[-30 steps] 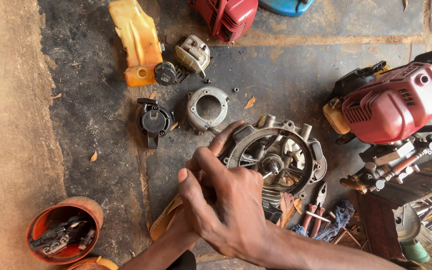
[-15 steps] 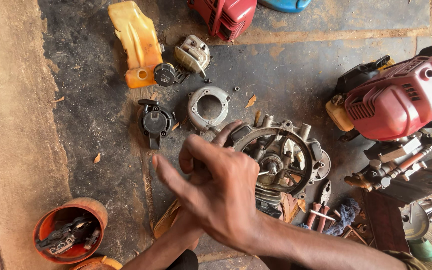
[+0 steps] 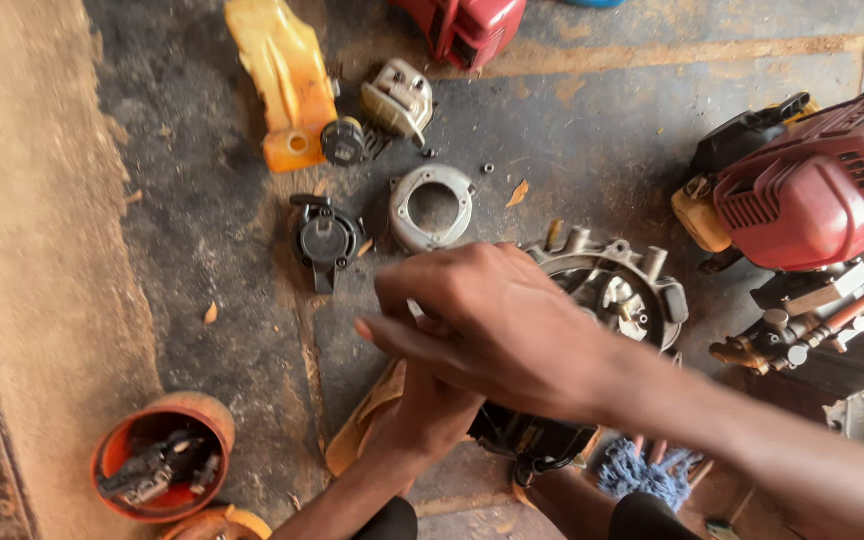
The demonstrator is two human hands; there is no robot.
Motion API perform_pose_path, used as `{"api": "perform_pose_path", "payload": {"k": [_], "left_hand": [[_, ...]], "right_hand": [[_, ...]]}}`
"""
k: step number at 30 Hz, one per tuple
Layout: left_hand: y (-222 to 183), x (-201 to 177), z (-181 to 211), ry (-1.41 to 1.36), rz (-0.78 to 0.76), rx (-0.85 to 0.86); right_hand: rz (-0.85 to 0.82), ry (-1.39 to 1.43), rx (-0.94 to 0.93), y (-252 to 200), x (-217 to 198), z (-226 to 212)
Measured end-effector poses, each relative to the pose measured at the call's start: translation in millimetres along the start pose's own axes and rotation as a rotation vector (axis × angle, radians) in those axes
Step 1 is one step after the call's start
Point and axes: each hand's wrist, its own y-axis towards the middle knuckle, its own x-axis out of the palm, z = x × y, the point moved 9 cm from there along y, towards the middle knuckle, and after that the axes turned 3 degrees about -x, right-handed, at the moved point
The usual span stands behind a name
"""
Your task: The person disassembles a small engine, removes the flywheel, cleans it with a cloth, and reassembles the engine using a wrench and screwdriver.
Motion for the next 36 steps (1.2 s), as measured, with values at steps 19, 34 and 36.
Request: {"api": "perform_pose_path", "payload": {"k": [19, 34, 36], "left_hand": [[41.2, 1.6, 84.6, -0.097, 0.006, 0.02], [44.1, 2.5, 94.8, -0.179, 0.018, 0.022], [45.2, 3.3, 94.2, -0.177, 0.017, 0.023]], "right_hand": [[0.32, -0.156, -0.255, -36.4, -48.6, -3.0], [0.584, -0.362, -0.116, -60.7, -82.8, -6.2], [0.596, -0.356, -0.094, -64.5, -85.3, -6.7]]}}
